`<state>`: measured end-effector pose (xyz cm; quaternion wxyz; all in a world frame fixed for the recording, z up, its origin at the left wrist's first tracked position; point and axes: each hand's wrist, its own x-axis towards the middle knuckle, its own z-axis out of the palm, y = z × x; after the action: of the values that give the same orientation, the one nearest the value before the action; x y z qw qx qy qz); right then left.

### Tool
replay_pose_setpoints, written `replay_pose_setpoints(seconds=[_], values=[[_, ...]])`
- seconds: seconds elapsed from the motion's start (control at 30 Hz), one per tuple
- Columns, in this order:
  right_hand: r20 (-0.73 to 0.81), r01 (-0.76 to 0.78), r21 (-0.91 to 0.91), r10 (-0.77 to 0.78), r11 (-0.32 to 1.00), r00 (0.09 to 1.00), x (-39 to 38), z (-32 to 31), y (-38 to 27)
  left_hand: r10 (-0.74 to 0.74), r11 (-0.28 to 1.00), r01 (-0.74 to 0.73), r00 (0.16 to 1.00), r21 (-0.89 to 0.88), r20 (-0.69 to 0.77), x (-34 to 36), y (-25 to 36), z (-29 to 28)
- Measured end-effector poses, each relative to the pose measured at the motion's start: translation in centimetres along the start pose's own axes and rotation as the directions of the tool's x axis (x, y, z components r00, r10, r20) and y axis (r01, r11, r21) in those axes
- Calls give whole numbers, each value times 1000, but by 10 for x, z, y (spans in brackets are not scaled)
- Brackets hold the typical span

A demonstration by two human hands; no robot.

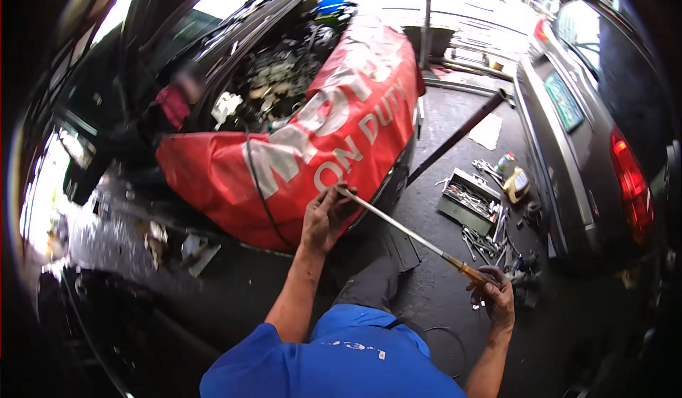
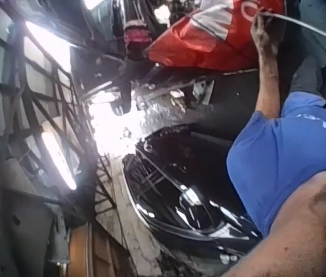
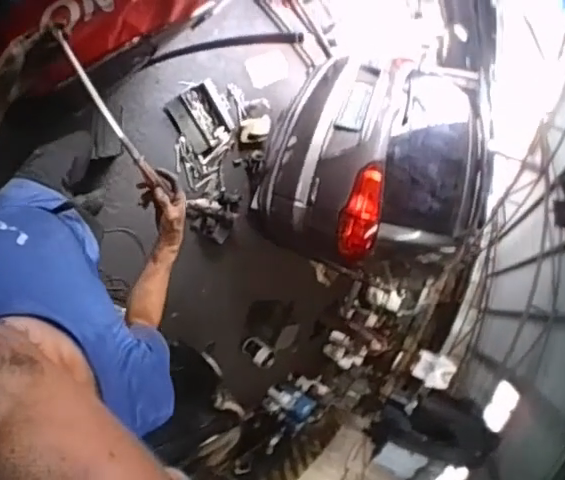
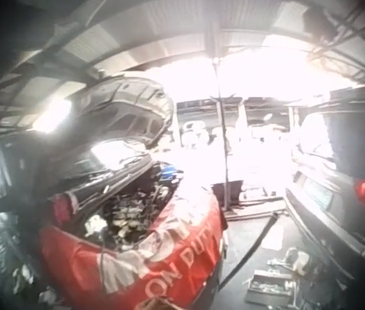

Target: Inspecting and repairing internal components of a car engine using hand tools.

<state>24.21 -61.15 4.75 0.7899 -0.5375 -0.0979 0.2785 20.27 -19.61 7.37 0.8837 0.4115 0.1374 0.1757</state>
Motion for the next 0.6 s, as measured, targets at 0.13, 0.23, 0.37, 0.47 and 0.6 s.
replay_pose_setpoints(seconds=[0.13, 0.23, 0.37, 0.47, 0.6], values=[[35, 6, 95, -9, 995, 999, 62, 2, -6, 127, 983, -127, 992, -132, -10, 19, 21, 3], [65, -37, 166, 26, 985, 998, 110, 13, 3, 215, 961, -216, 976, -173, -24, 42, 34, 4], [139, -96, 251, 62, 963, 988, 178, 21, 7, 285, 959, -285, 954, 14, -96, 89, 61, -5], [124, -112, 240, 84, 964, 989, 229, 46, -8, 350, 889, -265, 919, 374, -181, 133, 81, -17], [189, -238, 184, 203, 954, 961, 286, 72, -46, 259, 893, -114, 921, 434, -290, 174, 100, -14]])
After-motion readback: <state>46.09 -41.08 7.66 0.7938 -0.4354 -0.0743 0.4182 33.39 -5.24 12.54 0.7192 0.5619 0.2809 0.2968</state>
